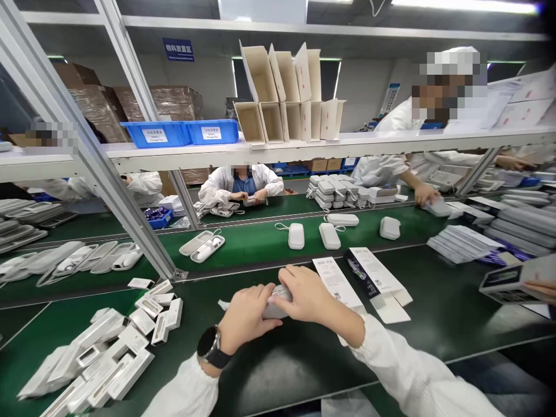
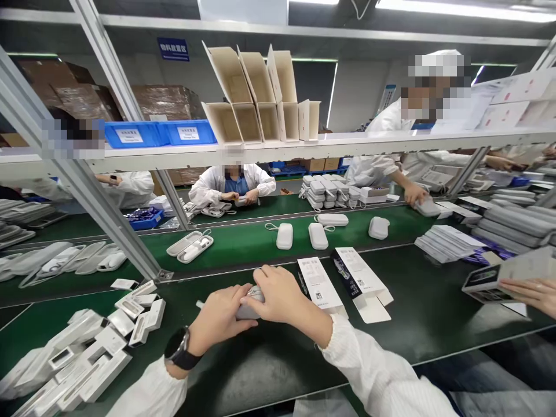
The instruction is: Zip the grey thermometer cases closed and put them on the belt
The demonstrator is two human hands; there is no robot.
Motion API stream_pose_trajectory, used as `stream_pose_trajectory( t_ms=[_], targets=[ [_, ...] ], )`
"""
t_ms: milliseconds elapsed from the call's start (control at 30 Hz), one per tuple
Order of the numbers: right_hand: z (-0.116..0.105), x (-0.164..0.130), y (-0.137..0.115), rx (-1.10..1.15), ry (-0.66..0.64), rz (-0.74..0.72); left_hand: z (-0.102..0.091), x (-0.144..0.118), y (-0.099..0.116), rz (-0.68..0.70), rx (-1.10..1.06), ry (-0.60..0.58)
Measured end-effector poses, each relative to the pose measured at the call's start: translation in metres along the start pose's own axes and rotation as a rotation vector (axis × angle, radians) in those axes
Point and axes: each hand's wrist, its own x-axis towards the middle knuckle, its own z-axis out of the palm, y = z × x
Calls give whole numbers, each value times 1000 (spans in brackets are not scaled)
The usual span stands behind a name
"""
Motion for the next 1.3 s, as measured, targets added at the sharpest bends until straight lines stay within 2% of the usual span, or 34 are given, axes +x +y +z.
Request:
stream_pose_trajectory(
  t_ms=[133,233,433,567,667,767,867,967,1033,1100,1167,1233,1300],
  targets=[
    [-10,17,4,-118,-265,-193,-17,11,3,46,238,-93],
    [-12,23,12,-159,-397,-327,-22,14,4,92,317,-180],
    [-4,20,23,-141,-449,-519,-17,12,13,108,347,-275],
    [-3,14,27,-21,-507,-525,-14,12,23,133,343,-360],
    [-3,8,30,174,-496,-440,-14,13,28,127,361,-375],
    [1,0,37,468,-425,-256,-17,12,28,79,378,-311],
    [14,-12,45,830,-344,-8,-25,6,24,23,303,-183],
    [41,-29,44,1211,-182,275,-34,-3,17,-69,166,-2],
    [67,-41,33,1503,-56,429,-35,-8,12,-135,30,77],
    [94,-49,14,1780,59,508,-27,-10,7,-199,-162,109],
    [117,-53,-8,1970,108,542,-11,-8,4,-294,-386,190],
    [132,-54,-26,2081,87,569,10,-4,1,-421,-624,351],
    [138,-53,-34,2103,57,592,30,-2,0,-568,-877,550]
  ],
)
